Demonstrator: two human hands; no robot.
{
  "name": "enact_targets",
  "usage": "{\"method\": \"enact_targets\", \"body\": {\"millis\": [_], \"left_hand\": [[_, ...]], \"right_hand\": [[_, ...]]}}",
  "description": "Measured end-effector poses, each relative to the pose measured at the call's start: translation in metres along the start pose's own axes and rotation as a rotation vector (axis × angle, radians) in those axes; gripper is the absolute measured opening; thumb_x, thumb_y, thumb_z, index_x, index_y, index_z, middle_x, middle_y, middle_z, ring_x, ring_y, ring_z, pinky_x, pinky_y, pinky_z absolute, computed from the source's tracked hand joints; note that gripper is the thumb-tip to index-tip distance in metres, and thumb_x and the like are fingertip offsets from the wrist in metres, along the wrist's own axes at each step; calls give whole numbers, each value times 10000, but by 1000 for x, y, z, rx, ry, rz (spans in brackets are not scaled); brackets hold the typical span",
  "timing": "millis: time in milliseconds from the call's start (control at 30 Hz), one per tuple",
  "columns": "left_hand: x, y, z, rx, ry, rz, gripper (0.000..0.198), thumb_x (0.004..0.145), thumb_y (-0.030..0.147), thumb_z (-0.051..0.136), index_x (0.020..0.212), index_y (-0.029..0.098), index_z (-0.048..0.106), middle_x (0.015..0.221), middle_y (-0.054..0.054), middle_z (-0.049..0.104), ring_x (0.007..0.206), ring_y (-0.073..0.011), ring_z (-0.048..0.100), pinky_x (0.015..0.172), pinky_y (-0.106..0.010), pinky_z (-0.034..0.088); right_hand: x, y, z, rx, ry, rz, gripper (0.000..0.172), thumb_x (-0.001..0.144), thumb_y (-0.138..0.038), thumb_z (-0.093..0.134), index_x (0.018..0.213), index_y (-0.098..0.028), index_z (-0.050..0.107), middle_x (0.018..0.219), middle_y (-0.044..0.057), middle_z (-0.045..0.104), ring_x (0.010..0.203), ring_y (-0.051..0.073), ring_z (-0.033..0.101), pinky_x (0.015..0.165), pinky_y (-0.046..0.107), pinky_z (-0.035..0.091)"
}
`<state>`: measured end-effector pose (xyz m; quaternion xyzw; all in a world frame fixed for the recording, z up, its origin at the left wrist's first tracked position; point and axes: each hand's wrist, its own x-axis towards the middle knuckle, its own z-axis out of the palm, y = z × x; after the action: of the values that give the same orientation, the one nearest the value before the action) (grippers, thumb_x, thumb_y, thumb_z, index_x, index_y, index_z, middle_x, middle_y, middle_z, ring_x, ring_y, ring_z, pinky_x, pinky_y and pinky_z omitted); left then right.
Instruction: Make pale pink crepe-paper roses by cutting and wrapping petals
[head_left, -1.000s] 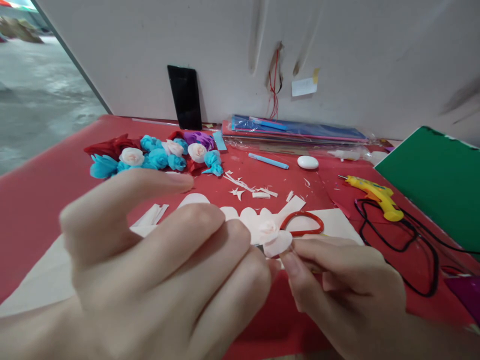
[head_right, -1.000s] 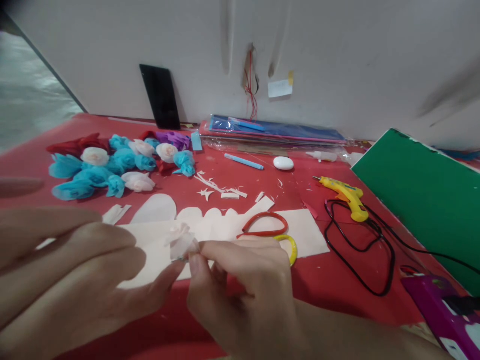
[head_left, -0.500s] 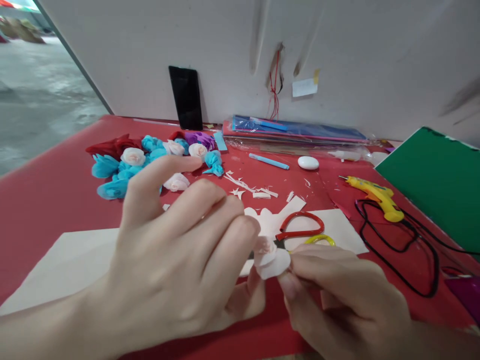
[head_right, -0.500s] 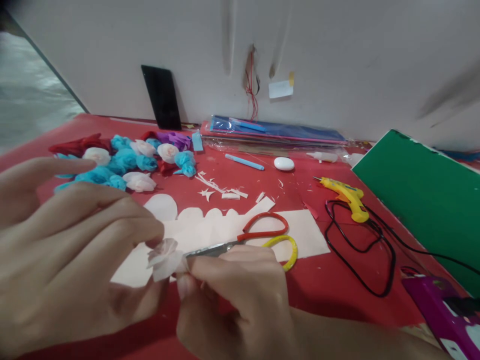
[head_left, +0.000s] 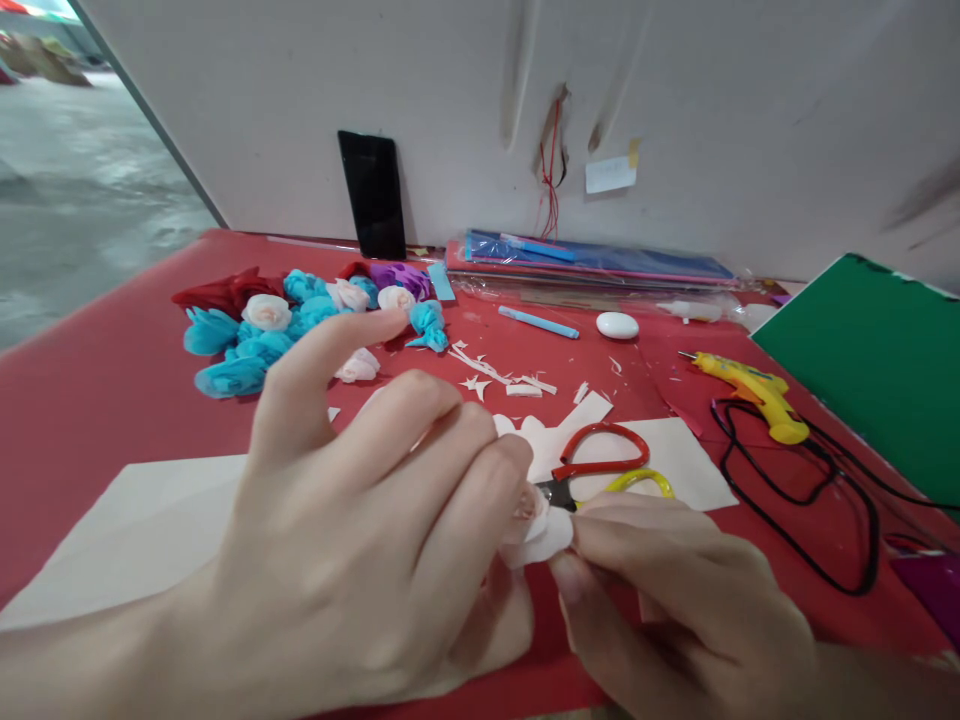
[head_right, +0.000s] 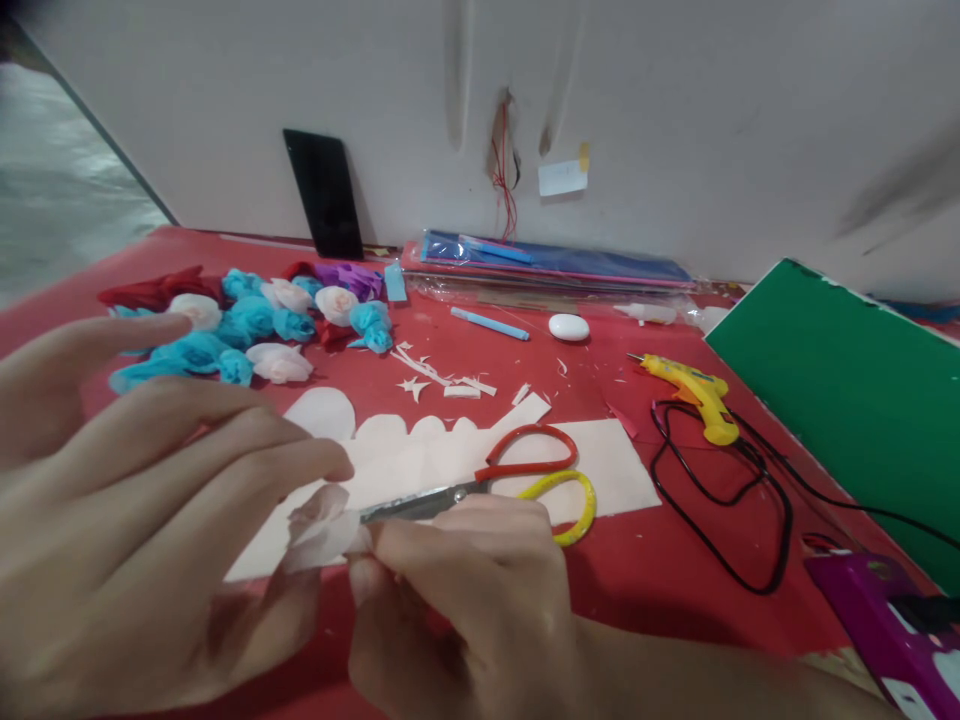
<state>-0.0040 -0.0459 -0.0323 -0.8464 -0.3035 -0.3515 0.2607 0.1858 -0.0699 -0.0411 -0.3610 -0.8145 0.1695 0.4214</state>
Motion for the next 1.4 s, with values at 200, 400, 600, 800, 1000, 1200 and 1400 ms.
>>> {"method": "enact_targets", "body": {"millis": [200, 400, 600, 800, 1000, 1200, 1400], "left_hand": [[2, -2, 1, -11, 26, 1, 174, 722, 147, 502, 781, 143, 667, 617, -27, 628, 632, -211, 516, 1081, -570, 420], [2, -2, 2, -10, 41, 13, 218, 744, 169, 483, 811, 144, 689, 629, -19, 643, 643, -213, 544, 1094, -549, 418], [8, -2, 1, -31, 88, -5, 228, 704, 164, 472, 791, 177, 682, 605, 10, 660, 588, -189, 581, 1048, -510, 491], [8, -3, -3, -60, 111, -25, 206, 656, 151, 510, 781, 179, 672, 580, 10, 671, 562, -205, 593, 1010, -531, 506], [5, 0, -2, -110, 86, -66, 149, 642, 155, 558, 739, 188, 666, 573, 14, 651, 595, -198, 574, 1111, -489, 426], [2, 2, -1, -116, 65, -72, 77, 674, 163, 596, 691, 201, 660, 564, 29, 612, 604, -175, 546, 1119, -494, 416], [2, 3, 1, -129, 64, -70, 103, 662, 158, 559, 679, 212, 644, 549, 31, 552, 594, -178, 511, 1115, -507, 415]], "right_hand": [[1, 2, 1, -53, -4, -32, 218, 961, -167, 539, 747, -186, 579, 537, -52, 561, 450, 61, 515, 454, 161, 452], [-2, 1, 4, -160, 124, -92, 193, 985, -213, 522, 795, -214, 552, 530, -48, 601, 442, 82, 579, 494, 179, 525], [-3, 4, 4, -252, 123, -119, 184, 971, -241, 542, 791, -217, 567, 595, -31, 707, 490, 85, 661, 520, 160, 568], [1, 3, 3, -297, 128, -157, 200, 947, -219, 554, 755, -216, 611, 584, -26, 714, 472, 90, 656, 488, 171, 569], [0, 3, 3, -377, 160, -181, 161, 972, -209, 546, 862, -214, 664, 504, -39, 641, 424, 108, 605, 465, 226, 542], [-11, 7, 13, -417, 237, -213, 204, 1022, -302, 516, 1006, -186, 682, 529, -20, 651, 519, 131, 655, 555, 255, 579], [-10, 5, 6, -388, 71, -252, 192, 955, -385, 611, 966, -236, 732, 536, -5, 604, 516, 156, 604, 468, 275, 519]]}}
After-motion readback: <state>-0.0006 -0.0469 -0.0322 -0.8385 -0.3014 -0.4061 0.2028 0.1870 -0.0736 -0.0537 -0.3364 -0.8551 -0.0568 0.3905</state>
